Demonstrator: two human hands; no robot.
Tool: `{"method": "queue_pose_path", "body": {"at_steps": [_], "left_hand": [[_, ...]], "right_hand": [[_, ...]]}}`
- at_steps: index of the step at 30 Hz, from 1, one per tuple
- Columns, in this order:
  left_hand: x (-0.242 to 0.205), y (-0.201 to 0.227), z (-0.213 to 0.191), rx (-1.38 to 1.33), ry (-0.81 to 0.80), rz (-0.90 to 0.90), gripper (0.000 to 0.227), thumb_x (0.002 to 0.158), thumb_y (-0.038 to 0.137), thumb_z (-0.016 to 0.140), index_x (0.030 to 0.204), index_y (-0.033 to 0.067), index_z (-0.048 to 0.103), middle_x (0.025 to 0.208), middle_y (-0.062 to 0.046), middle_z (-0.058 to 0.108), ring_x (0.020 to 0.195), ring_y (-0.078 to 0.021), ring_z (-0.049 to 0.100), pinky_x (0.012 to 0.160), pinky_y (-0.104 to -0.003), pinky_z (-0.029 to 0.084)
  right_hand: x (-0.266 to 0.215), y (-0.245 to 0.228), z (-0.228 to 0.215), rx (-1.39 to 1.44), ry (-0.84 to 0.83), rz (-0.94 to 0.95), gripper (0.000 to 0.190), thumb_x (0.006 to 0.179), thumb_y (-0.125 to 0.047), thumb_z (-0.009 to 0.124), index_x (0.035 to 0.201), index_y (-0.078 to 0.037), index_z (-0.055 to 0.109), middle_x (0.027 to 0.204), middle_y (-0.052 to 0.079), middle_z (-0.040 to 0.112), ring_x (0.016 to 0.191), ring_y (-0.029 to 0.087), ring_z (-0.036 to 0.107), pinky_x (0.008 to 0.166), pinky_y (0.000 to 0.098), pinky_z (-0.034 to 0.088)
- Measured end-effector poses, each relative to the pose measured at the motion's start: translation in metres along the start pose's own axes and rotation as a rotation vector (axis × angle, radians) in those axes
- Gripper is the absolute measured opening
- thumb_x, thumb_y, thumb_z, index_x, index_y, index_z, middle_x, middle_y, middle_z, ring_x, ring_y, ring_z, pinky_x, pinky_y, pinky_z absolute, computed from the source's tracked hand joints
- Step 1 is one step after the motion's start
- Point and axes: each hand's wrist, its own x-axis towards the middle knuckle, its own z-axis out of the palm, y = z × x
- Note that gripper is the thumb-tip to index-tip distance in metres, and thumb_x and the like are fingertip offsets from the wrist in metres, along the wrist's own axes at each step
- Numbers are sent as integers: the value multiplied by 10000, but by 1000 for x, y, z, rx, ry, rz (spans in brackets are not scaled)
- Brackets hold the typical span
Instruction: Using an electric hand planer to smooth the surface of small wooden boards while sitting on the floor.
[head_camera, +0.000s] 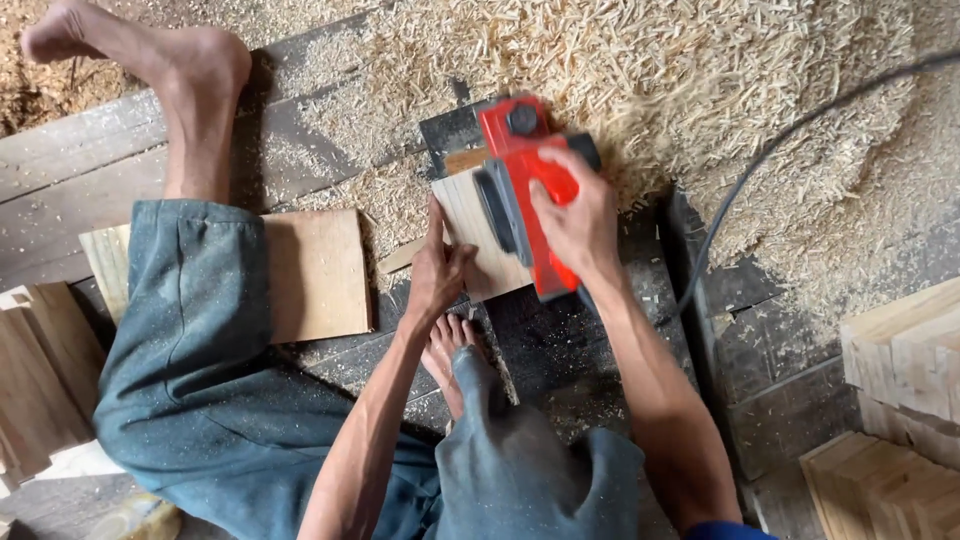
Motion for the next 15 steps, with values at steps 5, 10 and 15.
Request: {"method": "queue_pose_path", "body": {"at_steps": [5,10,15], "left_hand": [[4,-7,4,13,25,58,920,1049,300,694,1728,204,81,984,-271,763,946,-406,776,885,-524,596],[4,-5,4,-35,54,63,948,1036,306,725,1728,236,82,951,-245,772,875,-354,779,870,-484,610],[9,-4,2,-21,45,51,921,1033,251,721,1724,218,113,1099,-331,750,1049,-429,773,947,-530,606]], "right_hand": [[56,13,21,21,80,-37,311,907,-178,781,1215,-205,750,1152,115,773,898,275,746,659,361,590],[-33,-29,-8,21,84,-220,320,967,-84,760,1283,-46,725,1207,242,742,1180,421,700,1013,517,567],[-184,8,-28,-185,89,181,453,845,-347,869,1285,-263,798,1105,115,812,1105,296,749,1041,419,553]]}}
